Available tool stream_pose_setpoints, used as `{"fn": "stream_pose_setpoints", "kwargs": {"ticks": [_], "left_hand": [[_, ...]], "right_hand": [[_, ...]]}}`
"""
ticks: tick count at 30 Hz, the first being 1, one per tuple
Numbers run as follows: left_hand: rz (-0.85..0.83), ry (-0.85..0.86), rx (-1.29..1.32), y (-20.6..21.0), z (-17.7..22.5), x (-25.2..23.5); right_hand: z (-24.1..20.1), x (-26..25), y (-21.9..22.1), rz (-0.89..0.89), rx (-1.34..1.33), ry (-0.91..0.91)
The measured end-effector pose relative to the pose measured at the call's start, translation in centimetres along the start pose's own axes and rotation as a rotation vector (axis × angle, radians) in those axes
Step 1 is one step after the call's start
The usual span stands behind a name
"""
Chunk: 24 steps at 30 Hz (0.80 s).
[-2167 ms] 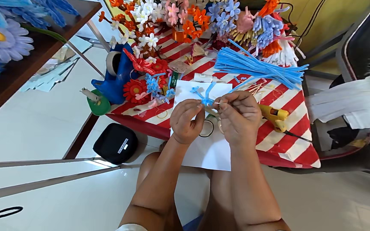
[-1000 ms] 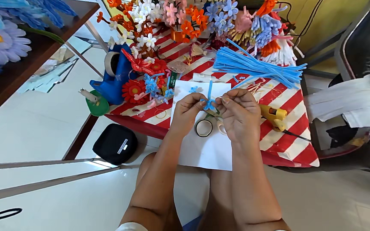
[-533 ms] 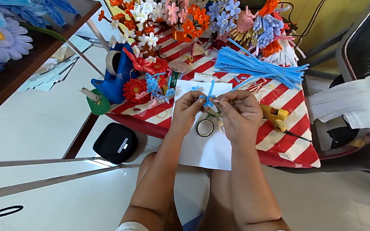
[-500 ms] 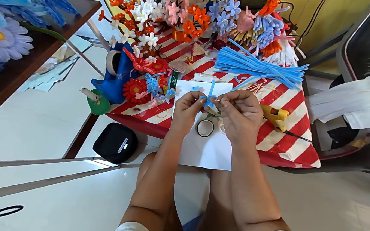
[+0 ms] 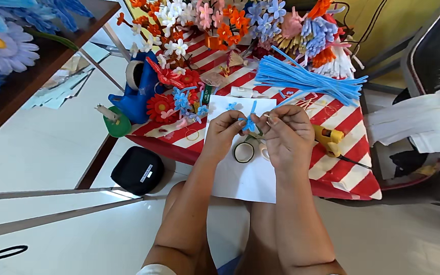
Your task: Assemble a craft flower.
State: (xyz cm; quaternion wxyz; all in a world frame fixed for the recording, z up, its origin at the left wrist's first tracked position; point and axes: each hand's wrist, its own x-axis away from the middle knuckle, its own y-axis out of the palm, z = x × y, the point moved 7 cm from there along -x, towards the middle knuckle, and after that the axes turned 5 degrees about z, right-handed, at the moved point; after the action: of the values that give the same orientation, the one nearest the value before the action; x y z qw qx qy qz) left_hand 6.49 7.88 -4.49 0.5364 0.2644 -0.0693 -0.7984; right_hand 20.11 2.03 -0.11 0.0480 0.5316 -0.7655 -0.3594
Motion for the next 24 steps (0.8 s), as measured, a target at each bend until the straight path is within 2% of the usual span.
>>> {"fn": "stream_pose_setpoints", "kwargs": {"ticks": [7,13,24], "left_hand": [[0.021,-0.010,0.036,0.1,-0.1,0.0],[0.051,-0.022,0.050,0.0,0.0,0.0],[0.015,-0.005,0.009,0.5,0.1,0.3]], "right_hand": [[-0.2,0.0,0.0,-0.008,-0.026,0.003],[-1.0,-0.1,-0.1,-0.022,-0.052,-0.072],[-0.6,0.0,-0.4,0.060,0.082,-0.072]]}}
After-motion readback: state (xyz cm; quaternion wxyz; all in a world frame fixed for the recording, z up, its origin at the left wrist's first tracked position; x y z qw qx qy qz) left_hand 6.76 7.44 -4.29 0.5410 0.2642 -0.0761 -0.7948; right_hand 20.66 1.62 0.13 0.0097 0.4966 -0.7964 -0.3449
